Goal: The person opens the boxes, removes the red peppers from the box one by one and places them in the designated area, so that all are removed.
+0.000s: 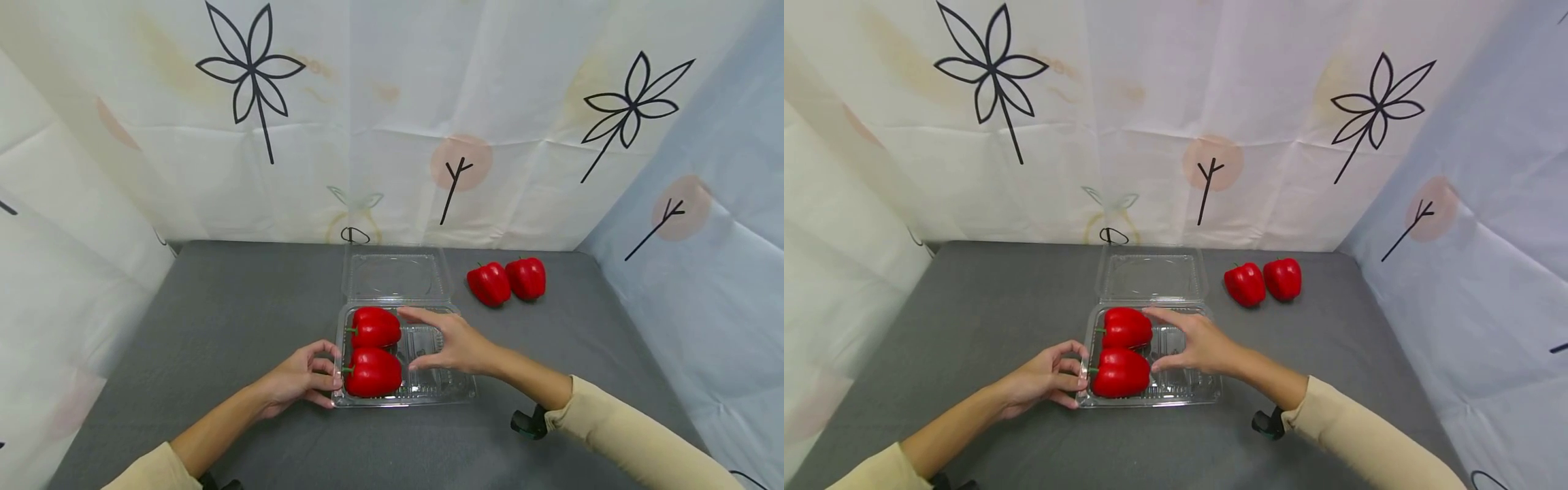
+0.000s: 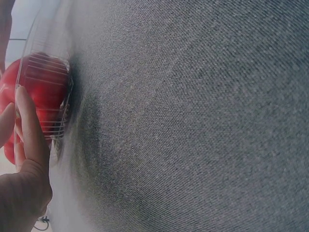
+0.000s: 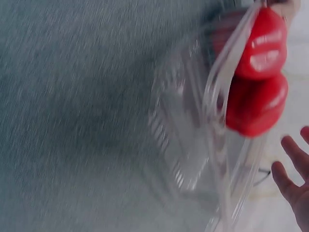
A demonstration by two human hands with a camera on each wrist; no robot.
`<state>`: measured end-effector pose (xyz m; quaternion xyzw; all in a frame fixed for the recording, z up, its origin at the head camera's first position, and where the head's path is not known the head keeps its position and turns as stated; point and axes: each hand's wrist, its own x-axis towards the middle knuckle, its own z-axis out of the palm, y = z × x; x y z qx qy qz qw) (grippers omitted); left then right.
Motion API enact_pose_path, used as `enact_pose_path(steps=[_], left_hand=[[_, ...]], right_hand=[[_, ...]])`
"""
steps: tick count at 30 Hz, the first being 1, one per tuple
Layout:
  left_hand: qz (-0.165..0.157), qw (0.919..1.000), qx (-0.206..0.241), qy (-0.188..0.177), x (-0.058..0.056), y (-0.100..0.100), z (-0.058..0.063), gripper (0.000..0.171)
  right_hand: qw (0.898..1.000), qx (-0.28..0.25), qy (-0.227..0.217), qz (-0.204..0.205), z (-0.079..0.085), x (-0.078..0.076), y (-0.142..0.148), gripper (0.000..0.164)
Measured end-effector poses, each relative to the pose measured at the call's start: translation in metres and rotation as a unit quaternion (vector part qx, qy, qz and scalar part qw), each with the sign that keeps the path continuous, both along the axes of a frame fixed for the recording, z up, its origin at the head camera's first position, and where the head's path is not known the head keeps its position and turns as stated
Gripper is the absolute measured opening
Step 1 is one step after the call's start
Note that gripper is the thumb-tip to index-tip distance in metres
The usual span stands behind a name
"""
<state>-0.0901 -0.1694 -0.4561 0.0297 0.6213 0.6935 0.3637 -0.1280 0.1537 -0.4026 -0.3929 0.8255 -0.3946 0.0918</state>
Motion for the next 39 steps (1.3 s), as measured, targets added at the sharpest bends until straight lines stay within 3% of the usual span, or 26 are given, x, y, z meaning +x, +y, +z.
enact_pose_path(steps=[7,13,26,33,39], left_hand=[[0.002,1.0,-0.002,-0.002,0.0,0.0,0.0,0.048],[-0.001,1.0,0.003,-0.001,0.001,0.0,0.001,0.045],[0.0,1.0,-0.002,-0.002,0.0,0.0,-0.001,0.045],[-0.002,1.0,-0.001,-0.007,0.0,0.0,-0.002,0.044],[-0.003,1.0,0.001,-0.001,0.0,0.0,-0.002,0.045]], right_hand=[[0.996,0.012,-0.063,0.058,-0.004,0.009,-0.016,0.08],[0.994,0.015,-0.083,0.065,-0.008,0.012,-0.023,0.078],[0.996,0.045,-0.026,0.069,-0.014,0.011,-0.034,0.076],[0.993,0.104,-0.032,0.044,-0.013,0.015,-0.043,0.078],[0.992,0.121,-0.022,0.028,-0.013,0.015,-0.049,0.079]])
